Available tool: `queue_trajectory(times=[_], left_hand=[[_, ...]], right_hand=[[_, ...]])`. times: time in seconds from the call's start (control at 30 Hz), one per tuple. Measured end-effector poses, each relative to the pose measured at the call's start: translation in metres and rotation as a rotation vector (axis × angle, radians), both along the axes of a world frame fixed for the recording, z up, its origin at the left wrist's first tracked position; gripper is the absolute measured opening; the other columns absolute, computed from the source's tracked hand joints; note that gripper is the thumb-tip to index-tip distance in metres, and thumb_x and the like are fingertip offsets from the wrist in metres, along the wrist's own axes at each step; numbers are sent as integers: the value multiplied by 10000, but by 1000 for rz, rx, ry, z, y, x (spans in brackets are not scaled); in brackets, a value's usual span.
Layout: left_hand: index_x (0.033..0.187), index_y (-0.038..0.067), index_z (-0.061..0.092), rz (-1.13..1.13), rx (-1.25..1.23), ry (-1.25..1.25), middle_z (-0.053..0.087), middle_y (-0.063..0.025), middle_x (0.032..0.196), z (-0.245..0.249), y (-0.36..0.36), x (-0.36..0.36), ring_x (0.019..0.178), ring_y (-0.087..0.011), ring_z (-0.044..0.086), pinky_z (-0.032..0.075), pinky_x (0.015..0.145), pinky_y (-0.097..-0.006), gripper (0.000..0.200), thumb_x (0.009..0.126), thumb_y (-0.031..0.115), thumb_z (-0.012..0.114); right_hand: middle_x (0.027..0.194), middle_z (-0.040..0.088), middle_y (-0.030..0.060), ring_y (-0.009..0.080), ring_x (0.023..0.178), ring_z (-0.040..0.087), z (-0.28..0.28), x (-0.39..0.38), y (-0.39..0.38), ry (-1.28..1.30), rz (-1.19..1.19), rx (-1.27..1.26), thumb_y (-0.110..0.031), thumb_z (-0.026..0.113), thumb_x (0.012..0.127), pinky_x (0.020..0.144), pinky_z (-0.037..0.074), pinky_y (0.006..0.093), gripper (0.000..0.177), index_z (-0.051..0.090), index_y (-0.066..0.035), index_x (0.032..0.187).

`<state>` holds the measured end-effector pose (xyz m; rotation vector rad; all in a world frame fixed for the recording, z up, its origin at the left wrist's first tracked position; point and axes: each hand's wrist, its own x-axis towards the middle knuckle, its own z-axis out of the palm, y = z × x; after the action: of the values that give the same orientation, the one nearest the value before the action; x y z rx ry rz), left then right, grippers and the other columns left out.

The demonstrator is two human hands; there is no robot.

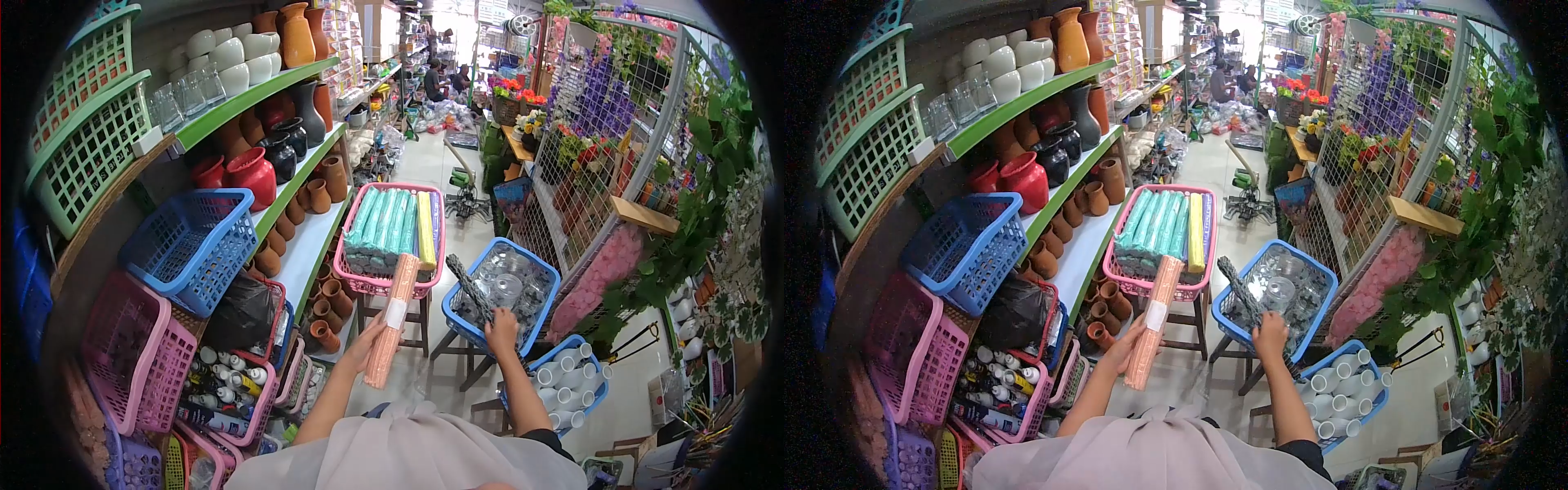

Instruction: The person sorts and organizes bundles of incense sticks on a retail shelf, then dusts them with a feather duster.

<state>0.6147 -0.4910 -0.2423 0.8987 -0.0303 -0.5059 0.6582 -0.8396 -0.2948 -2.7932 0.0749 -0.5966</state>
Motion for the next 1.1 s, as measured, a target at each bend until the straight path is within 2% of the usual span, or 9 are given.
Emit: queue_trajectory(times=[0.03, 0.13, 0.27, 0.5, 0.73, 0.87, 1.0, 1.07, 1.1], left_hand=[[1445, 171, 238, 12, -14, -11, 554, -133, 1146, 1, 1, 0, 930, -219, 627, 555, 757, -336, 512, 980, 255, 433], [1414, 143, 281, 74, -4, -50, 579, -129, 1093, 8, 1, 1, 909, -215, 633, 549, 731, -318, 473, 980, 250, 435], [1390, 116, 299, 323, 143, -123, 595, -114, 992, 16, -6, -2, 842, -192, 633, 547, 754, -314, 474, 974, 291, 445], [1074, 14, 484, 829, 148, -360, 592, -89, 869, 30, 22, -23, 732, -148, 562, 469, 693, -273, 387, 973, 382, 425], [1088, 1, 480, 1068, 338, -563, 586, -101, 828, 88, 90, -85, 744, -150, 565, 480, 685, -292, 578, 917, 550, 433], [1127, 1, 501, 1109, 378, -660, 621, -100, 924, 117, 137, -141, 862, -167, 608, 498, 765, -304, 462, 907, 405, 547], [1200, -2, 477, 1206, 533, -592, 594, -92, 1060, 156, 176, -207, 951, -161, 587, 472, 851, -308, 427, 927, 315, 564], [1248, 0, 456, 1279, 647, -566, 584, -72, 1083, 172, 192, -243, 983, -141, 564, 453, 874, -286, 437, 946, 302, 546], [1253, -8, 463, 1331, 756, -495, 593, -74, 1089, 188, 193, -264, 981, -146, 573, 462, 864, -292, 425, 965, 302, 506]], right_hand=[[1080, 576, 129, 294, 1036, 551, 1, 2, 6, -1, 1, 1, -190, 683, 776, 865, 433, 449, 379, 584, -86, 1126], [867, 658, 137, 257, 770, 637, 20, 2, 47, 176, 383, 579, -211, 661, 826, 694, 495, 340, 238, 649, -17, 963], [961, 660, 90, 179, 830, 614, 73, -32, 116, 633, 711, 858, -337, 598, 903, 744, 486, 308, 363, 620, -29, 1094], [1206, 529, 141, 199, 1091, 549, 93, -54, 196, 914, 1197, 929, -238, 643, 889, 914, 459, 354, 568, 349, -41, 1333], [1164, 544, 144, 186, 1047, 557, 116, -68, 276, 903, 1539, 963, -168, 678, 861, 872, 458, 322, 530, 348, -41, 1256], [1152, 525, 159, 198, 1029, 560, 141, -85, 320, 1171, 1714, 1076, -89, 606, 875, 871, 440, 321, 484, 267, -49, 1218], [1212, 447, 157, 206, 1088, 503, 167, -115, 367, 999, 1797, 1059, -81, 541, 853, 920, 408, 329, 531, 234, -32, 1283], [1235, 419, 153, 197, 1121, 461, 198, -135, 383, 1297, 1752, 1050, -82, 526, 861, 921, 404, 321, 529, 241, -31, 1303], [1184, 455, 149, 184, 1047, 495, 189, -141, 400, 1098, 1848, 1018, -88, 510, 874, 855, 440, 312, 519, 252, -32, 1321]])
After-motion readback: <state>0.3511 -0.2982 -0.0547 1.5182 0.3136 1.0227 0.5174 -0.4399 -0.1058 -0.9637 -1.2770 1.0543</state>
